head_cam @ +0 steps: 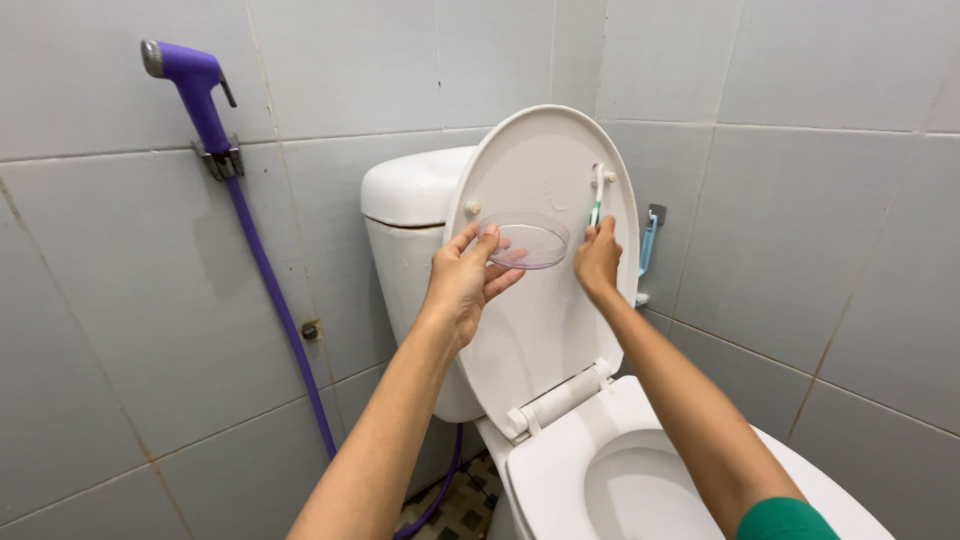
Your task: The person scrubs the toilet seat and lid with a toothbrush and a small plastic container of liquid. They repeatedly dip the toothbrush into the container and scrub different areas of the seat and lid.
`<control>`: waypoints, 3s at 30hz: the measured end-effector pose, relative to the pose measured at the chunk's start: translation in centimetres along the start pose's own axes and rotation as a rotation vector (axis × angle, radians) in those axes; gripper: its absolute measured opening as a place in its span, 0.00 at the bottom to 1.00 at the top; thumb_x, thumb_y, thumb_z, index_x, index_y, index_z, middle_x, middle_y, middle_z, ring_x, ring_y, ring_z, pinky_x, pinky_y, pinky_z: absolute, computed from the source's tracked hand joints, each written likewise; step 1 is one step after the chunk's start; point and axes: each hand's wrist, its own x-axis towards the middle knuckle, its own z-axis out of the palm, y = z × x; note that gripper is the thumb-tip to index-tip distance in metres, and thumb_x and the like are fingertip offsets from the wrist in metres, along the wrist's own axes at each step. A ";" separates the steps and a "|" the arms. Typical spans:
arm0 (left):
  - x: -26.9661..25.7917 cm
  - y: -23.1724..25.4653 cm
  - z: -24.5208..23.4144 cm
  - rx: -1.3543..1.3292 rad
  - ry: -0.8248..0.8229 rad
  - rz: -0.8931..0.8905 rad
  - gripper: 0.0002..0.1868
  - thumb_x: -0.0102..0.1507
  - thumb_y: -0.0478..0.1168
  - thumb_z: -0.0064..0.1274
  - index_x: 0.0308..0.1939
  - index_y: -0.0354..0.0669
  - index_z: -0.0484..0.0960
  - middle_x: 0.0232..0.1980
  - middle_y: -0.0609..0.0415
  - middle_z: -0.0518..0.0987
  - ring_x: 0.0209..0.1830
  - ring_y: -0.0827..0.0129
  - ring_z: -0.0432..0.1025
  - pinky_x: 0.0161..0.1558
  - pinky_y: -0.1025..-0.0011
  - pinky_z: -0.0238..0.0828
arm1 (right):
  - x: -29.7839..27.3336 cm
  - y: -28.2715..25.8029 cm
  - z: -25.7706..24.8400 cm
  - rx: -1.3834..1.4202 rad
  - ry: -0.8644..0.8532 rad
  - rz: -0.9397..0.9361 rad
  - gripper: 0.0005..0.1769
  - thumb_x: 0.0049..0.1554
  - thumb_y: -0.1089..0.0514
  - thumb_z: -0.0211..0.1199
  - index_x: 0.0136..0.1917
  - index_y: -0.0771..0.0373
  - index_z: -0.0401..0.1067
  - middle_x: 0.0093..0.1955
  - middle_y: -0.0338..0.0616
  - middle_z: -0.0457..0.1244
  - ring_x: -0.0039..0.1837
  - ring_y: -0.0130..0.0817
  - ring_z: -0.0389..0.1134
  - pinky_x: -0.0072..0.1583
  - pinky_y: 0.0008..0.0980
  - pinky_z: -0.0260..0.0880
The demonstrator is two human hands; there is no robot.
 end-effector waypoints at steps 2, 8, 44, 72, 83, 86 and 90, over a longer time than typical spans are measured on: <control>0.0 0.0 0.2 0.003 0.001 -0.002 0.38 0.68 0.45 0.47 0.77 0.35 0.50 0.58 0.42 0.75 0.53 0.58 0.80 0.51 0.66 0.84 | 1.9 -1.2 0.2 0.084 -0.006 -0.012 0.04 0.67 0.61 0.45 0.49 0.62 0.54 0.38 0.54 0.64 0.39 0.47 0.67 0.43 0.48 0.66; 0.1 -0.1 0.2 0.000 -0.007 -0.001 0.38 0.67 0.45 0.48 0.77 0.35 0.51 0.59 0.43 0.76 0.53 0.58 0.80 0.51 0.66 0.83 | 2.2 -2.0 0.7 0.091 -0.109 -0.160 0.08 0.70 0.58 0.46 0.48 0.61 0.55 0.35 0.51 0.63 0.38 0.43 0.66 0.44 0.44 0.66; 0.2 -1.4 2.0 0.084 0.003 -0.071 0.39 0.67 0.46 0.47 0.78 0.37 0.48 0.58 0.42 0.77 0.52 0.59 0.80 0.49 0.70 0.84 | 11.5 9.0 -8.3 0.121 -0.454 0.064 0.11 0.69 0.56 0.50 0.44 0.60 0.63 0.29 0.37 0.57 0.32 0.26 0.55 0.33 0.31 0.55; -1.5 0.5 1.1 0.092 0.020 -0.075 0.38 0.68 0.44 0.45 0.78 0.39 0.47 0.59 0.42 0.76 0.53 0.57 0.80 0.50 0.69 0.85 | 12.9 -1.5 -9.9 -0.471 0.099 -0.508 0.10 0.64 0.65 0.59 0.53 0.54 0.79 0.46 0.48 0.65 0.52 0.49 0.65 0.61 0.52 0.59; -2.9 2.3 0.1 0.128 0.040 -0.049 0.38 0.68 0.44 0.44 0.78 0.39 0.47 0.60 0.41 0.76 0.53 0.58 0.80 0.50 0.70 0.85 | 12.6 -3.6 -13.0 -0.704 0.101 -0.473 0.13 0.58 0.66 0.59 0.46 0.50 0.81 0.46 0.48 0.64 0.54 0.49 0.62 0.61 0.51 0.56; -3.1 2.5 0.6 0.120 0.026 -0.040 0.38 0.68 0.44 0.45 0.78 0.39 0.48 0.60 0.41 0.76 0.53 0.58 0.80 0.50 0.70 0.85 | 14.3 -7.1 -10.8 -0.626 0.161 -0.649 0.14 0.62 0.64 0.59 0.50 0.47 0.81 0.48 0.49 0.63 0.56 0.50 0.61 0.62 0.50 0.56; -3.8 2.9 0.8 0.114 0.031 -0.035 0.38 0.68 0.44 0.46 0.78 0.38 0.48 0.60 0.41 0.77 0.53 0.59 0.80 0.50 0.70 0.85 | 14.0 -7.6 -12.3 -0.719 0.109 -0.572 0.15 0.58 0.64 0.60 0.49 0.47 0.82 0.47 0.49 0.63 0.54 0.49 0.60 0.61 0.51 0.55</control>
